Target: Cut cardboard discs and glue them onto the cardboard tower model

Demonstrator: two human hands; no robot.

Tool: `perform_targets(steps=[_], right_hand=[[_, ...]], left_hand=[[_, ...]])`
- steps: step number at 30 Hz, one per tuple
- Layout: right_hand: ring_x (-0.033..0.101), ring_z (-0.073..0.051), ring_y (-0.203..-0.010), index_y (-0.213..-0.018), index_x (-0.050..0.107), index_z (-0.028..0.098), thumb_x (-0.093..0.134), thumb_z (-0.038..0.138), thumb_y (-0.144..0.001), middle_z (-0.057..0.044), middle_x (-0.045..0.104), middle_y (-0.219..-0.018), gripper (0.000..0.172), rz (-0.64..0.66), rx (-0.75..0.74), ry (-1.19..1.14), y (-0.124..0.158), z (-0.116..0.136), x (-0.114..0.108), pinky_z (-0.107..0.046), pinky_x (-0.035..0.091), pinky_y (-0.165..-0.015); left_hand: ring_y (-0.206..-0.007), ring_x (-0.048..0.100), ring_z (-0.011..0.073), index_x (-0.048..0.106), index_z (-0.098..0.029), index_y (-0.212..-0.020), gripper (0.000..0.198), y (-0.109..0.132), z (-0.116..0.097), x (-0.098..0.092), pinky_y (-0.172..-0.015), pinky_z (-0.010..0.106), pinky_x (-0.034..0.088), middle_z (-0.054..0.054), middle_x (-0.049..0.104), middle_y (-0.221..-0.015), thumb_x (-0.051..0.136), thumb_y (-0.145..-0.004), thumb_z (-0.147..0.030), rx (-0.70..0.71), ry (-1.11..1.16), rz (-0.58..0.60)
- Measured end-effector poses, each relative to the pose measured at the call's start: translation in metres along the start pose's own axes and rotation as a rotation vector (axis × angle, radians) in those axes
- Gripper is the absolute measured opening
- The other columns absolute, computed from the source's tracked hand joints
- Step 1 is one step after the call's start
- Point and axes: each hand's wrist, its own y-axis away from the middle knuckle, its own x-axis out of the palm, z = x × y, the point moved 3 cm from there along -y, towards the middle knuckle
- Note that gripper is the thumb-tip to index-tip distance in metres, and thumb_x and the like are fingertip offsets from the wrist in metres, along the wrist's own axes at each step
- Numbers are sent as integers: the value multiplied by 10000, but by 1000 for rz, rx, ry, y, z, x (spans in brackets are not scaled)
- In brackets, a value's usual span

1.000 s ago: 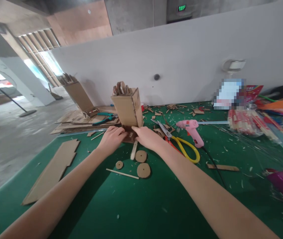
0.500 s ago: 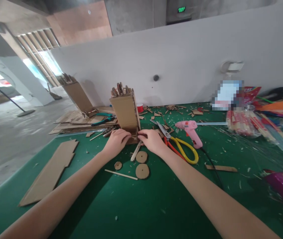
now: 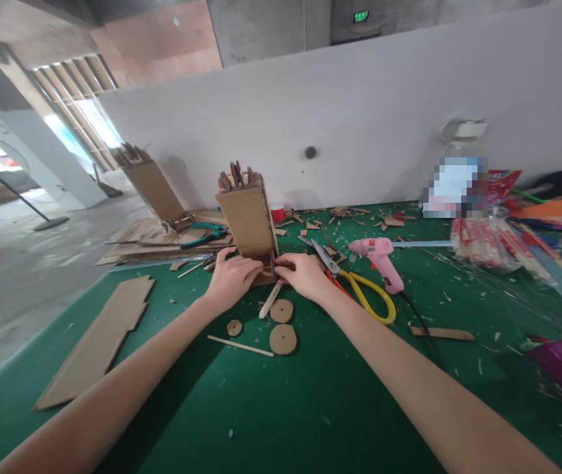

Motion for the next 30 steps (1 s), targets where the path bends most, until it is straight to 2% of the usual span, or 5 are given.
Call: perform_targets(steps=[4,9,16,24,30], right_hand=[[703,-157,-693,-970,657,138,475,104,-873,-85,716,-929,209,-22,-17,88,-2,-1,0,-276,584,-645],[662,-160,-533,-906,671,144,524,155,-849,-70,716,-800,158,-66,-118,271,2,2,4,-277,528,-549],[663,-133,-540,-899,663,163,458,118,-881,-35,702,-725,210,-86,-192,406,5,4,8,-217,486,-546],[682,-190,-783,-1014,630,117,486,107,-871,-118,716,-902,203,-118,-237,534,5,9,9,-274,481,-718],[685,-174,-695,-984,638,150,437,148,-913,-83,718,-813,213,-111,-229,582,5,8,6,-244,473,-634]], left_hand=[[-762,618,161,670,-244,-849,266,-1,1,-3,-1003,432,247,4,711,-787,416,-929,-250,11,4,20],[-849,615,174,657,-210,-902,216,0,5,-7,-877,337,386,29,706,-897,442,-914,-232,39,17,46],[-760,618,153,663,-236,-826,280,1,7,-2,-958,406,293,-6,711,-805,407,-939,-235,45,3,26],[-770,619,149,656,-237,-860,268,-1,2,1,-927,397,280,-7,713,-822,401,-940,-230,50,0,35],[-759,624,152,649,-241,-851,275,-3,-1,-2,-913,399,282,-11,716,-810,389,-940,-227,40,-8,51]])
